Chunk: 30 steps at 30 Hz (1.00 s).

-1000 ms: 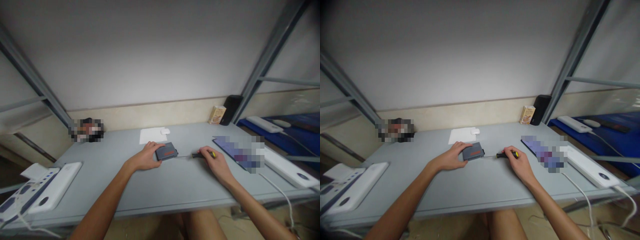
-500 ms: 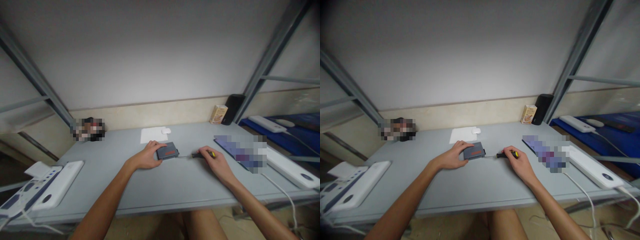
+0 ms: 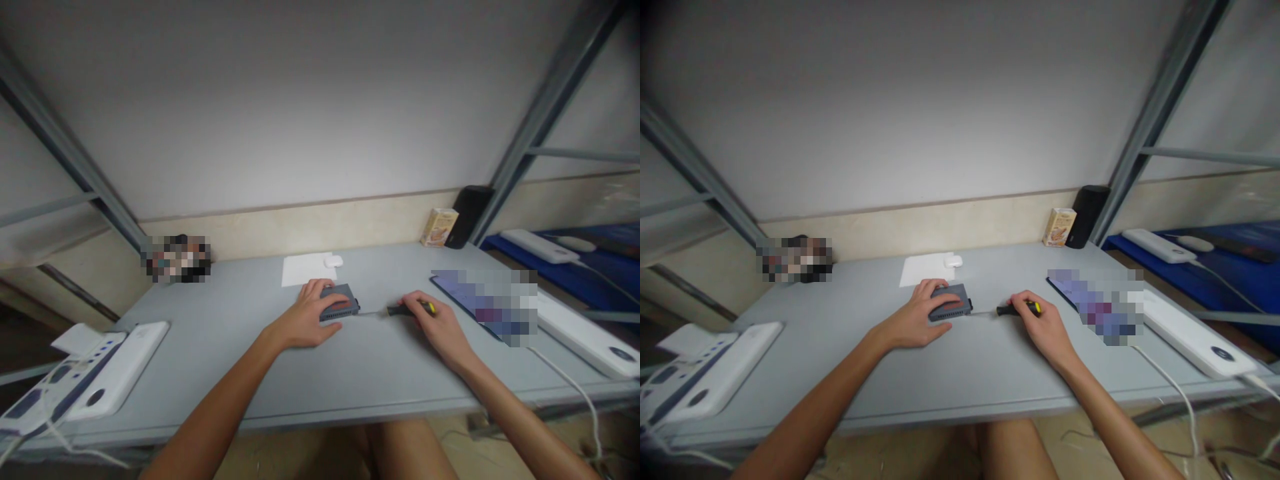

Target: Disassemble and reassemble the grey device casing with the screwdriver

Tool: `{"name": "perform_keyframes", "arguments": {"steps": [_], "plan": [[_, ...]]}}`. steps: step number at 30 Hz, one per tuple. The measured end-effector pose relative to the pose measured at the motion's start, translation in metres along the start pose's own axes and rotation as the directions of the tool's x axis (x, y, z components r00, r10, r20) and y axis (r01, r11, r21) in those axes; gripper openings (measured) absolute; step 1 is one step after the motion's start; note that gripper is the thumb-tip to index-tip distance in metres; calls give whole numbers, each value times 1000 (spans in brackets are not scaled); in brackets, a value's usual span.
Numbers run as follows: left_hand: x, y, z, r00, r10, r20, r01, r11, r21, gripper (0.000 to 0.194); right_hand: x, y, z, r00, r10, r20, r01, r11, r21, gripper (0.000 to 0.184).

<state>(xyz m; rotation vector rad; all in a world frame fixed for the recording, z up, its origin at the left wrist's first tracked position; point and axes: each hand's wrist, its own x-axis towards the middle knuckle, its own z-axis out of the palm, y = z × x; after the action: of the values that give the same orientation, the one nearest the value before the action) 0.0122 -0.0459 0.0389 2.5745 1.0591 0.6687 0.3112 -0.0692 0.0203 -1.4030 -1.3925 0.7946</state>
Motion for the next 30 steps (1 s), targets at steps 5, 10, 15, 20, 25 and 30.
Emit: {"name": "perform_keyframes", "arguments": {"steps": [5, 10, 15, 20, 25, 30], "plan": [[1, 5, 8, 999, 38, -15, -38, 999, 23, 42, 0, 2, -1, 1000, -11, 9, 11, 1000, -4, 36], [2, 3, 8, 999, 38, -31, -37, 999, 39, 38, 1, 5, -1, 1000, -4, 29, 4, 1000, -24, 37], [2, 2, 11, 997, 58, -52, -56, 998, 43, 34, 0, 6, -1, 999, 19, 41, -19, 1000, -3, 39], [3, -1, 16, 994, 85, -72, -82, 996, 44, 30, 0, 6, -3, 997, -13, 71, 12, 1000, 20, 41], [5, -7, 20, 988, 121, -101, -119, 992, 30, 22, 1, 7, -4, 984, -38, 177, 31, 999, 37, 40], [7, -8, 17, 983, 120, -139, -120, 993, 12, 16, 1, 6, -5, 977, -22, 211, 12, 999, 51, 42]]}}
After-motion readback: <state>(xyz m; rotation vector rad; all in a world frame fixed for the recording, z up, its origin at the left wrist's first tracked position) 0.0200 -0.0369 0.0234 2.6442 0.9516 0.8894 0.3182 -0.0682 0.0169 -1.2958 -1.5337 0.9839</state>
